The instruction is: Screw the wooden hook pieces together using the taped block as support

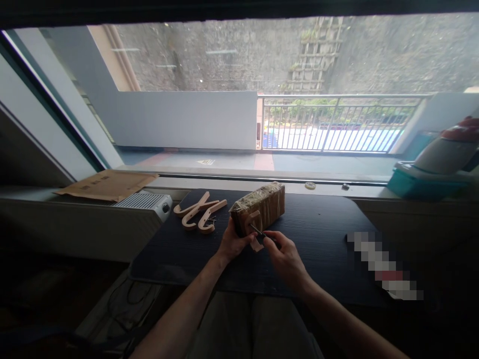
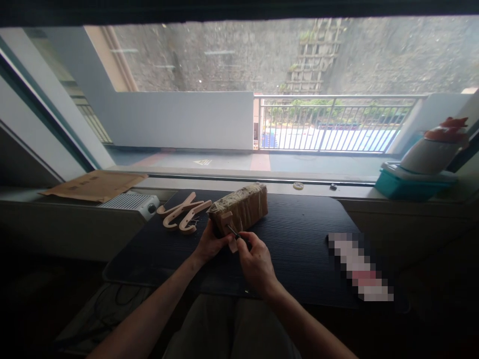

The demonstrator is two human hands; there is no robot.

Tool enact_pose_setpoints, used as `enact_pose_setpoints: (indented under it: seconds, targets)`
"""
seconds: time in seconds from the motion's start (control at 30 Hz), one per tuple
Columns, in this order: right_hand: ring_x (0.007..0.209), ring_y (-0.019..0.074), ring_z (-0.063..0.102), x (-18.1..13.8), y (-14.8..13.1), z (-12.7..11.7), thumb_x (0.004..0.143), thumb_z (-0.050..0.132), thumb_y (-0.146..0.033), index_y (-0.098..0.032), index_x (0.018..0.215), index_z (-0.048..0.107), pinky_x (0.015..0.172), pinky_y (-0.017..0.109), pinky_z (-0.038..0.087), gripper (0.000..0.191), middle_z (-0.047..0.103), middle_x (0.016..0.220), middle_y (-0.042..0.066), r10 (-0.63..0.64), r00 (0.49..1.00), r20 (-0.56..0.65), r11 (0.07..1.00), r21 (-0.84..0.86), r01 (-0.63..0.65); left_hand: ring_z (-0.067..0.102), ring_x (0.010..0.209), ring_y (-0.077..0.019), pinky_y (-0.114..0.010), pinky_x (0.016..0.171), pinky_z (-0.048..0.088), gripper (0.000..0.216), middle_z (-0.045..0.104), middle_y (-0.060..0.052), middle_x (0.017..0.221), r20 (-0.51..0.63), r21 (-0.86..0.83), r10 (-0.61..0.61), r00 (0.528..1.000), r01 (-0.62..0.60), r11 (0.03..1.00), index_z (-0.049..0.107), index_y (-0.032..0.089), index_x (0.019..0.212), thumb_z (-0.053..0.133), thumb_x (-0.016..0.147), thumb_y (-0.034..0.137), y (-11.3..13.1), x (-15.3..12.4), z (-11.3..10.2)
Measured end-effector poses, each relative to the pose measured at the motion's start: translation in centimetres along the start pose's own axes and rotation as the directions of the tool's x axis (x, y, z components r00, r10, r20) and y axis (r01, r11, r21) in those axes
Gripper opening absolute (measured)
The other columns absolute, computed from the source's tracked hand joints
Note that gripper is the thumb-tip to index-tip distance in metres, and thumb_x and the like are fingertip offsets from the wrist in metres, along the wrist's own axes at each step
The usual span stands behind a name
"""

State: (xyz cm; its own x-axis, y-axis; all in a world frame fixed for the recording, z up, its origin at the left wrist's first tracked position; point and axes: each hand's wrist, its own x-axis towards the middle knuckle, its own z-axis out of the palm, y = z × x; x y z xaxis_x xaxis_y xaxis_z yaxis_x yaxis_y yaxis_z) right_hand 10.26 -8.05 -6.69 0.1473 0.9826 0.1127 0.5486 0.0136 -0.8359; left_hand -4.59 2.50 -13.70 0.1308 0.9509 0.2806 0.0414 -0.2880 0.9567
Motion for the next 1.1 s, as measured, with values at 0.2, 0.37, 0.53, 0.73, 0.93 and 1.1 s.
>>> enact_pose_setpoints:
  seconds: [0.2,0.37,0.53,0.73,0.93,1.1]
  targets:
    - [0.077,0.0195,0.062,0.5,-1.9,-2.0,0.088,0.046,-0.027,-0.022,0.114,0.057,0.062,0.026,0.038,0.028,0.068,0.087,0.005,-0.303,0.944,0.131,0.786,-0.526,0.325,0.063,0.087,-0.0224,-0.036,0.078,0.051,0.062,0.064,-0.002,0.093,-0.013,0.035,-0.046,0.999,0.047,0.998,0.046,0.020,0.103,0.080,0.052,0.028,-0.1,0.0,0.0]
    - [0.069,0.0181,0.059,0.7,-2.0,-1.7,0.088,0.040,-0.010,-0.017,0.103,0.061,0.056,0.026,0.033,0.026,0.064,0.077,0.007,-0.476,0.836,0.274,0.499,-0.698,0.513,0.062,0.088,-0.0213,-0.036,0.080,0.050,0.061,0.063,-0.002,0.096,0.000,0.078,0.003,1.000,-0.003,0.997,0.045,0.020,0.107,0.078,0.056,0.030,-1.0,0.1,-0.1]
    - [0.071,0.0168,0.061,1.1,0.0,-0.2,0.088,0.047,-0.029,-0.019,0.100,0.064,0.062,0.025,0.037,0.023,0.067,0.077,0.005,-0.309,0.951,0.005,0.894,-0.341,0.292,0.061,0.093,-0.0214,-0.035,0.083,0.049,0.062,0.062,-0.002,0.099,0.040,0.050,0.027,0.999,-0.029,0.998,0.044,0.020,0.111,0.076,0.059,0.030,-0.7,0.1,-0.1]
    - [0.058,0.0141,0.054,2.1,0.9,0.2,0.080,0.051,-0.039,-0.014,0.098,0.064,0.052,0.024,0.038,0.034,0.063,0.067,0.002,0.155,0.977,0.146,0.922,0.334,-0.196,0.061,0.093,-0.0233,-0.036,0.078,0.051,0.064,0.063,-0.004,0.099,0.020,0.053,0.018,1.000,-0.019,0.998,0.046,0.020,0.111,0.077,0.057,0.030,-0.9,0.3,-0.2]
    - [0.073,0.0197,0.061,2.2,-1.6,-1.8,0.082,0.052,-0.033,-0.020,0.107,0.061,0.062,0.028,0.038,0.029,0.067,0.082,0.005,-0.193,0.979,0.063,0.906,-0.371,0.202,0.062,0.090,-0.0221,-0.034,0.078,0.051,0.061,0.063,-0.002,0.095,-0.002,0.050,-0.035,0.999,0.035,0.998,0.045,0.020,0.107,0.078,0.056,0.030,-0.6,0.2,-0.3]
    - [0.068,0.0162,0.059,1.5,-2.5,-1.8,0.086,0.044,-0.010,-0.017,0.092,0.059,0.055,0.025,0.033,0.018,0.064,0.081,0.007,-0.442,0.860,0.255,0.537,-0.692,0.482,0.063,0.084,-0.0199,-0.033,0.077,0.051,0.059,0.064,0.000,0.091,0.005,0.035,-0.027,1.000,0.027,0.999,0.044,0.020,0.105,0.078,0.057,0.029,-0.4,0.1,0.1]
